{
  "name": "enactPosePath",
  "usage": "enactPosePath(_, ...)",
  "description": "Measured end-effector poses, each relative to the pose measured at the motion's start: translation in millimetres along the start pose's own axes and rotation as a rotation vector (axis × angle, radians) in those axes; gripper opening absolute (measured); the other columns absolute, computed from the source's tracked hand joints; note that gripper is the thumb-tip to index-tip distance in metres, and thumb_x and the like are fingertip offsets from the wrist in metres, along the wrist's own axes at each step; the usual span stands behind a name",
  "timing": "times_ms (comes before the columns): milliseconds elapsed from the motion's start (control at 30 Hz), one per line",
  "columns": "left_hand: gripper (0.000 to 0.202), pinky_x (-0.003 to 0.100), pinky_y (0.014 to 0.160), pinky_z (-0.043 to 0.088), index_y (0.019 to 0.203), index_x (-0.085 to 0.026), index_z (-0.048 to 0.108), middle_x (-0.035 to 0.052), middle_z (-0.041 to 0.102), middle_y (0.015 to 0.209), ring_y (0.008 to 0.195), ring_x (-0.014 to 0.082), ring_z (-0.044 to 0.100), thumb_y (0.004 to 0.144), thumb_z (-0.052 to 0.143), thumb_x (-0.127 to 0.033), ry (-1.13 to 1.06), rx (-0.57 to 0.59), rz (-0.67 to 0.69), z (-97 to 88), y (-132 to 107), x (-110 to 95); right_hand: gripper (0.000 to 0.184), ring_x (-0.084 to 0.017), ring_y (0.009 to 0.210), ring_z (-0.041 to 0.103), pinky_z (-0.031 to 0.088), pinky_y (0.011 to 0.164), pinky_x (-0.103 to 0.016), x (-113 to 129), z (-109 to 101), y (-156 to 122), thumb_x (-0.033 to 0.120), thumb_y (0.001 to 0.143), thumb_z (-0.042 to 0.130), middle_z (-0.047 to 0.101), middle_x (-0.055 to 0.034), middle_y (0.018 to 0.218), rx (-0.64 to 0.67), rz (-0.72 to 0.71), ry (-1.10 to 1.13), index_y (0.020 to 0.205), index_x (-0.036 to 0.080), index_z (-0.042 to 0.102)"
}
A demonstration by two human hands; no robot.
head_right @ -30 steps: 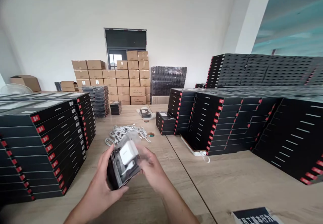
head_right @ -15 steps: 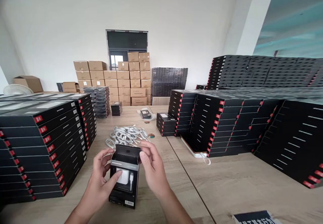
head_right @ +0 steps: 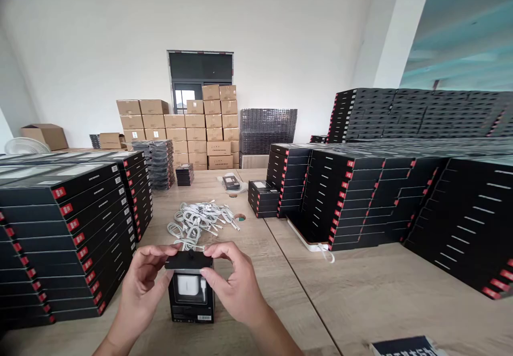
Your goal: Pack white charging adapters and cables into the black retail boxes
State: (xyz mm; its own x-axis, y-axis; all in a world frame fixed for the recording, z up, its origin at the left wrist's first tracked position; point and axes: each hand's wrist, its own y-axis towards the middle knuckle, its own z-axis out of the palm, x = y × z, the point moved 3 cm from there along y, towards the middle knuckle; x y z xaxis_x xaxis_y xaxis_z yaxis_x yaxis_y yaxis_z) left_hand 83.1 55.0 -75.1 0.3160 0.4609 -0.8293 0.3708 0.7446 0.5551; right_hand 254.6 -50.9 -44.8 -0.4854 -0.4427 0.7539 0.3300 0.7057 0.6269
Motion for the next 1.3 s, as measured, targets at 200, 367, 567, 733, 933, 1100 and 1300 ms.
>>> enactPosePath(200,0.012,0.035,0.090,0.049,0.093,-0.023,0.067,0.0068,0.063,0.101,0.103,0.0230,0.060,0.088,0.057,-0.028,0.122,0.118,0.074,-2.2,3.2,-9.5,0.016,-0.021,0.089,0.065,0.052,0.081,-0.032,8.0,3.7,1.7,0.022,0.086,0.064,0.069,-0.0058,0.095,0.078,-0.069,-0.095,0.098,0.026,0.072)
enactPosePath(367,0.013,0.035,0.088,0.048,0.092,-0.024,0.069,0.0068,0.063,0.102,0.101,0.0231,0.060,0.089,0.056,-0.026,0.174,0.131,0.103,-2.8,3.2,-10.6,0.014,-0.021,0.091,0.065,0.051,0.085,-0.033,10.8,3.2,1.1,0.022,0.086,0.062,0.067,-0.0066,0.098,0.097,-0.055,-0.075,0.090,0.026,0.075)
enactPosePath(567,0.017,0.038,0.092,0.047,0.087,-0.023,0.069,0.0083,0.061,0.109,0.107,0.0246,0.058,0.090,0.052,-0.026,0.252,0.163,0.125,-7.1,2.2,-5.2,0.014,-0.024,0.103,0.065,0.048,0.094,-0.038,9.9,0.6,3.6,0.022,0.083,0.065,0.070,-0.0076,0.111,0.220,-0.021,-0.020,0.090,0.026,0.076)
enactPosePath(733,0.037,0.042,0.106,0.042,0.126,-0.029,0.058,0.0080,0.048,0.140,0.131,0.0273,0.046,0.089,0.054,-0.028,0.253,0.149,0.089,0.1,-1.5,4.5,0.019,-0.028,0.104,0.066,0.049,0.094,-0.042,-18.0,-2.6,7.8,0.040,0.082,0.070,0.073,-0.0097,0.111,0.055,0.147,0.103,0.090,0.026,0.079)
enactPosePath(933,0.049,0.043,0.106,0.045,0.135,-0.030,0.048,0.0085,0.038,0.149,0.134,0.0275,0.044,0.087,0.056,-0.028,0.327,0.140,0.026,16.1,-10.7,5.0,0.036,-0.025,0.081,0.067,0.055,0.073,-0.037,-65.4,-16.8,7.5,0.050,0.062,0.084,0.076,-0.0064,0.085,-0.320,0.452,0.525,0.083,0.021,0.079)
enactPosePath(1100,0.071,0.049,0.108,0.041,0.136,-0.032,0.048,0.0072,0.038,0.152,0.136,0.0326,0.042,0.069,0.068,-0.019,0.737,0.251,0.192,28.6,-27.2,-11.9,0.036,-0.023,0.079,0.067,0.054,0.068,-0.033,-68.3,-15.6,6.5,0.048,0.061,0.085,0.075,-0.0058,0.085,-0.351,0.463,0.629,0.083,0.021,0.078)
enactPosePath(1300,0.095,0.058,0.102,0.039,0.144,-0.026,0.035,0.0165,0.037,0.147,0.131,0.0411,0.041,0.057,0.074,-0.019,1.073,-0.013,0.277,37.8,-53.0,-5.9,0.036,-0.023,0.081,0.068,0.055,0.071,-0.034,-55.9,-1.8,2.3,0.045,0.060,0.087,0.077,-0.0073,0.089,-0.319,0.455,0.710,0.084,0.020,0.079)
